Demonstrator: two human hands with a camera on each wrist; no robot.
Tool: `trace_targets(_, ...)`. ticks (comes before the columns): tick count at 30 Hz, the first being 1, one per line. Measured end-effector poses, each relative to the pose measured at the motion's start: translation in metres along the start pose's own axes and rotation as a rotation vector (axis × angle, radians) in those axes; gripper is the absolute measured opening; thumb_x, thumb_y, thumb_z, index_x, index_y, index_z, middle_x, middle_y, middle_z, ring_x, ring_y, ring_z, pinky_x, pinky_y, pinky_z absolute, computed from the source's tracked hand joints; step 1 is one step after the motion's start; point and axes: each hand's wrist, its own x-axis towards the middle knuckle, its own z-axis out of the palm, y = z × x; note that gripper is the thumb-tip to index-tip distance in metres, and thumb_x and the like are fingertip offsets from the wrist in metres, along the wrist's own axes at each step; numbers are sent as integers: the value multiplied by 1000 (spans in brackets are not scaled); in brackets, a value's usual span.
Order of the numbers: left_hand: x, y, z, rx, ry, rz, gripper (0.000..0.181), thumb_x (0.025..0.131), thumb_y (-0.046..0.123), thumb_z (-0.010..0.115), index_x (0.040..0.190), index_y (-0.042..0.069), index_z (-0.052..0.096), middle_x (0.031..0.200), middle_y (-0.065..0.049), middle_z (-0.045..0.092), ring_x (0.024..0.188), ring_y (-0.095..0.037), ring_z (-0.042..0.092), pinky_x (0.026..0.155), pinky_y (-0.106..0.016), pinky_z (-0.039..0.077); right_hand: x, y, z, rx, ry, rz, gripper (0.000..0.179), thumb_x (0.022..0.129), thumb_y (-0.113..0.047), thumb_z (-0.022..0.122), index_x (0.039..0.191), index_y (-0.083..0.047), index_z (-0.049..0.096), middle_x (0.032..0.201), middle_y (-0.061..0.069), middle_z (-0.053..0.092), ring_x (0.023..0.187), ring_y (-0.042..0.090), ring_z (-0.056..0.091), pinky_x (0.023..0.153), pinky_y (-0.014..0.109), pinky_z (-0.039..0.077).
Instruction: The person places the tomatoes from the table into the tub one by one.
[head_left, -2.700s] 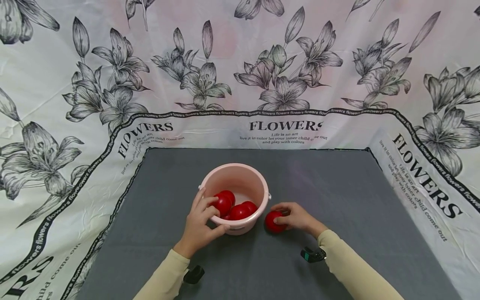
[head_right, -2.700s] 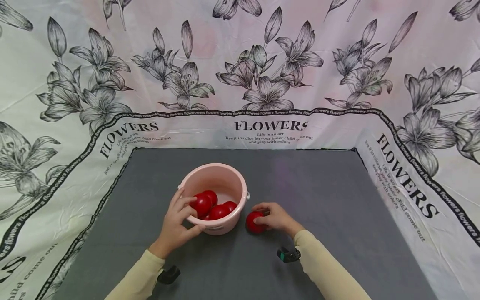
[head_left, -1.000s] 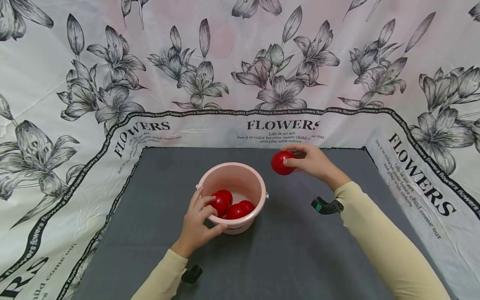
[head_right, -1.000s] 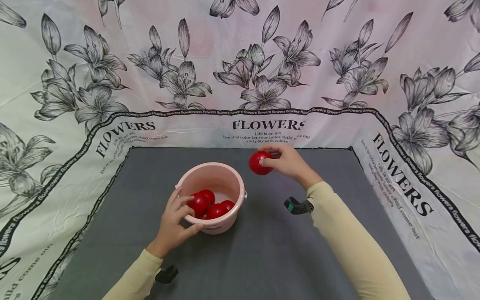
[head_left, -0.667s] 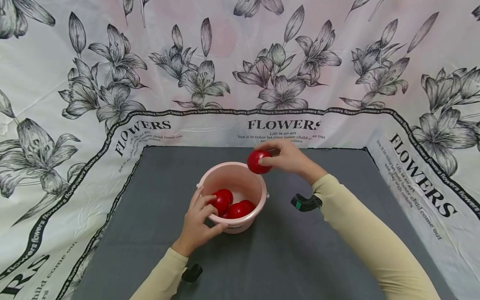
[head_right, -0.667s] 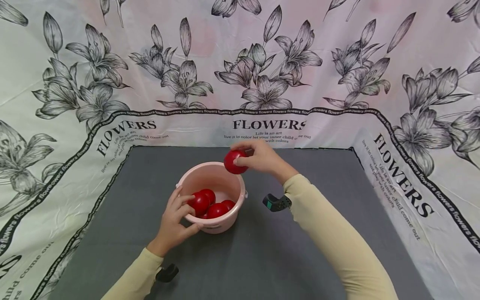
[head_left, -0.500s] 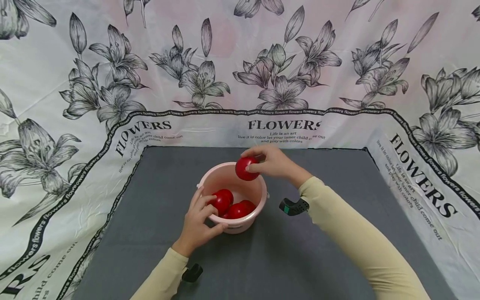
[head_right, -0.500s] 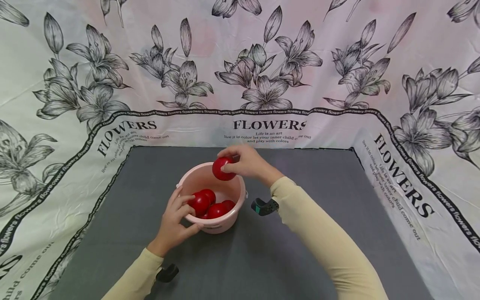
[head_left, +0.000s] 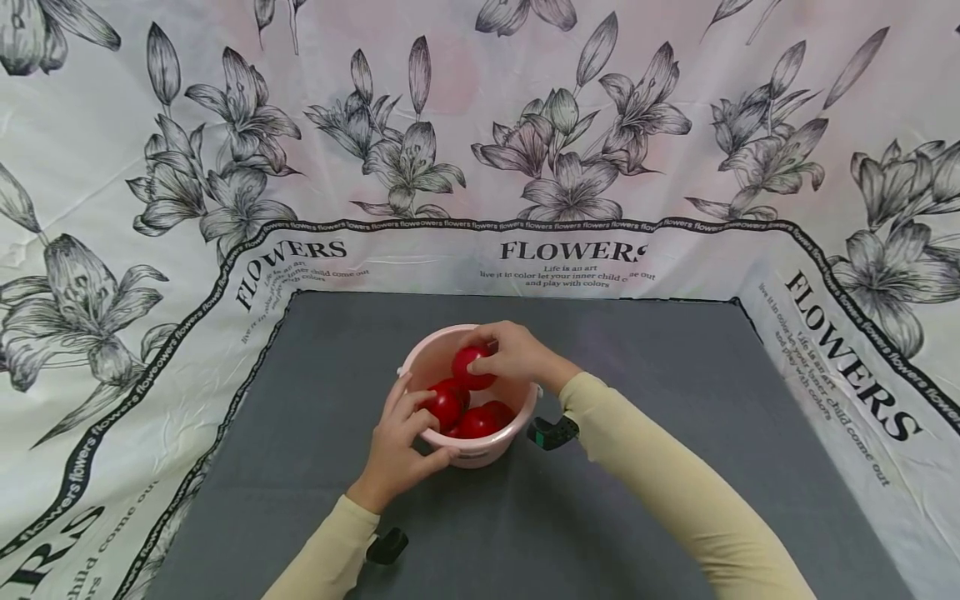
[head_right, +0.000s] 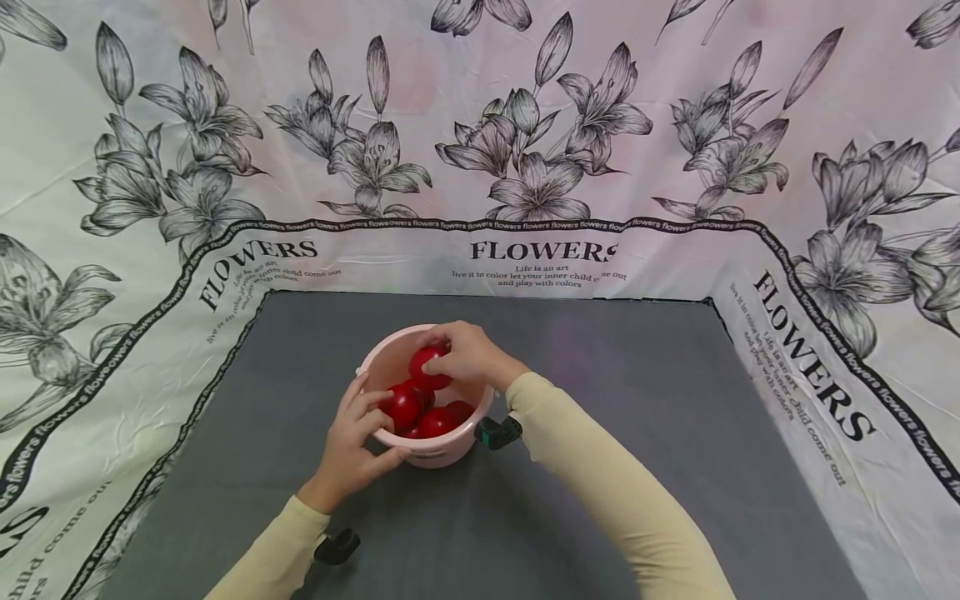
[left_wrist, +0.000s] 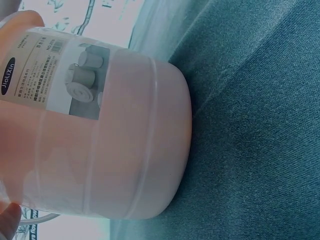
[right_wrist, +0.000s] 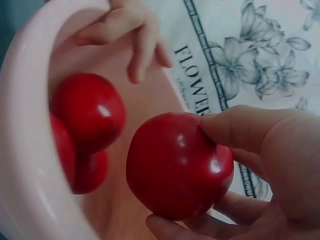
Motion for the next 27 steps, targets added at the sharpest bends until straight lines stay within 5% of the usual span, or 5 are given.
trace_targets(11,1,1,1,9,0,4,64,92,73,49,81,14,68,119,-13,70,133,-43,50,93,-63,57,7,11,25,-25,28,58,38,89,-10,75,127,-13,70,128,9,69,110,27,62,96,42,61)
trace_targets(27,0,1,0,7,-6,-7,64,92,74,49,81,13,68,119,-14,69,132,-46,49,95,-65,55,6,10,32,-64,3,98,41,89,-7,74,129,-9,68,128,12,71,110,28,66,97,44,61)
